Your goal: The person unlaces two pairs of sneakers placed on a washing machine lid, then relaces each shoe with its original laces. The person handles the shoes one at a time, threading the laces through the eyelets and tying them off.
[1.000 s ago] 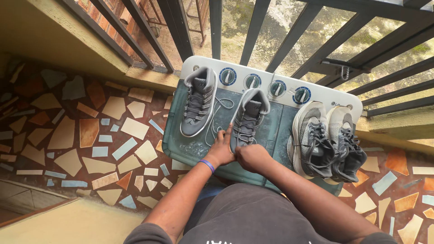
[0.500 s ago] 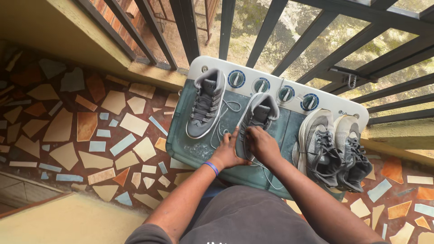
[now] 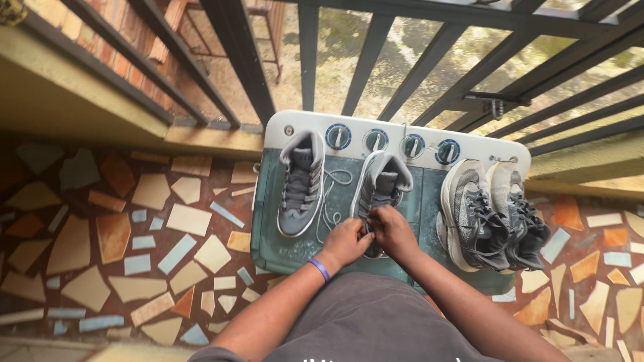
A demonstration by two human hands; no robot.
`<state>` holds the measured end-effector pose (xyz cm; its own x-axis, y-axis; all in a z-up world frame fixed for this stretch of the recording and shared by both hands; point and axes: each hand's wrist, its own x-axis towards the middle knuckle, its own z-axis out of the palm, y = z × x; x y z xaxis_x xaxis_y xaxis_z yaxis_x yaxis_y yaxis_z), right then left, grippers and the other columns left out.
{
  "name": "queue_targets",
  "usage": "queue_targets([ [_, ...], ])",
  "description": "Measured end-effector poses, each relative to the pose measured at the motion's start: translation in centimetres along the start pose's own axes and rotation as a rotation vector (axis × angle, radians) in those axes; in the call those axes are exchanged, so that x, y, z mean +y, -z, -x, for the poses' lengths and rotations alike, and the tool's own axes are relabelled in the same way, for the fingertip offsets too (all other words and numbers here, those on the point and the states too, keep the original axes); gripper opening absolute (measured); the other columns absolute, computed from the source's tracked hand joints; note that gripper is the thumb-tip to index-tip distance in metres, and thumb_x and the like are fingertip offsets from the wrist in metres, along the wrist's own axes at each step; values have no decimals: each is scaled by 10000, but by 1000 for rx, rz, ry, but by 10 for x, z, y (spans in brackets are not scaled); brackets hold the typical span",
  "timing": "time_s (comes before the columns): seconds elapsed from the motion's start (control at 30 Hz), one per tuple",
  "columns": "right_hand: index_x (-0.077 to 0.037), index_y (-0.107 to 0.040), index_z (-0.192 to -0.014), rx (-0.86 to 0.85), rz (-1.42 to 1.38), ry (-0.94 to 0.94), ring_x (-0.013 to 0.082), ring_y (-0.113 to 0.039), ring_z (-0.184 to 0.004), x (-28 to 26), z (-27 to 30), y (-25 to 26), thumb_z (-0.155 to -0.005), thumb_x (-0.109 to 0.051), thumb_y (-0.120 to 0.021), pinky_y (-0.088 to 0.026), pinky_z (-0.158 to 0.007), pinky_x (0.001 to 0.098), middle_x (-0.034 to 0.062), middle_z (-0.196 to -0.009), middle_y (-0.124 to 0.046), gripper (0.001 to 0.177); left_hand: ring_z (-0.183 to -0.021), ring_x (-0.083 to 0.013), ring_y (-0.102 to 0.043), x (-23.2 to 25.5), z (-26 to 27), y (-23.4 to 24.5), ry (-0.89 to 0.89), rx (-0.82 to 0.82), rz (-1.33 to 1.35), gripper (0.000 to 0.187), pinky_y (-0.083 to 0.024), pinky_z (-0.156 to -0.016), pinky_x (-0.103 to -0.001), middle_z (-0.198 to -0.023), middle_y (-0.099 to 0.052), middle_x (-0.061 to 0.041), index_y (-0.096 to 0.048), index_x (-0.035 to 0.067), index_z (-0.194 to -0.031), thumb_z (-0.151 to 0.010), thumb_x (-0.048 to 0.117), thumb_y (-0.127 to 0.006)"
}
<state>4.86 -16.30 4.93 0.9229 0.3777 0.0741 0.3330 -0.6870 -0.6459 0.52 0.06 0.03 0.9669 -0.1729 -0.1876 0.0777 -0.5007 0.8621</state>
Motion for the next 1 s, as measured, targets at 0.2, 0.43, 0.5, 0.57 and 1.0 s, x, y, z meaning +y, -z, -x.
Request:
queue_targets([
  [0.2, -50, -663, -1084, -104, 46, -24, 375, -656, -1034, -6, 1, 6, -849, -35, -668, -528, -875, 437, 159, -1031, -668, 235, -931, -418, -654, -12, -22, 9, -176, -113, -26, 228, -512, -812, -536, -958, -682, -193, -670, 53, -921, -936, 274, -612],
  [0.43, -31, -629, -1270, 81, 9, -1, 388, -642, -1132, -12, 24, -2, -854, 17, -632, -507, -973, 439, 167, -1204, -680, 419, -882, -422, -661, -25, -38, 13, -216, -259, -22, 249, -519, -788, -530, -891, -686, -215, -655, 22, -810, -866, 262, -626],
  [0.5, -31, -623, -1291, 75, -49, -34, 377, -644, -1136, -18, 33, -1, -878, 24, -628, -508, -989, 429, 166, -1207, -678, 417, -853, -428, -661, -25, -32, 13, -221, -297, 18, 250, -520, -761, -529, -868, -683, -224, -648, 15, -794, -858, 256, -629],
  [0.57, -26, -626, -1309, 47, -56, -38, 379, -639, -1143, -18, 24, 4, -834, 59, -601, -503, -989, 429, 175, -1219, -675, 483, -817, -436, -660, -22, -42, 18, -228, -323, 48, 244, -517, -727, -529, -843, -675, -233, -643, 8, -787, -853, 243, -633],
  [1.0, 1, -627, -1227, 138, 18, -38, 399, -665, -1074, -10, 26, -8, -916, -50, -650, -521, -940, 449, 206, -1141, -691, 316, -557, -170, -662, -45, -19, -4, 186, -426, 623, 131, -532, -507, -329, -684, -647, -94, -555, 33, -1000, -925, 116, -623],
])
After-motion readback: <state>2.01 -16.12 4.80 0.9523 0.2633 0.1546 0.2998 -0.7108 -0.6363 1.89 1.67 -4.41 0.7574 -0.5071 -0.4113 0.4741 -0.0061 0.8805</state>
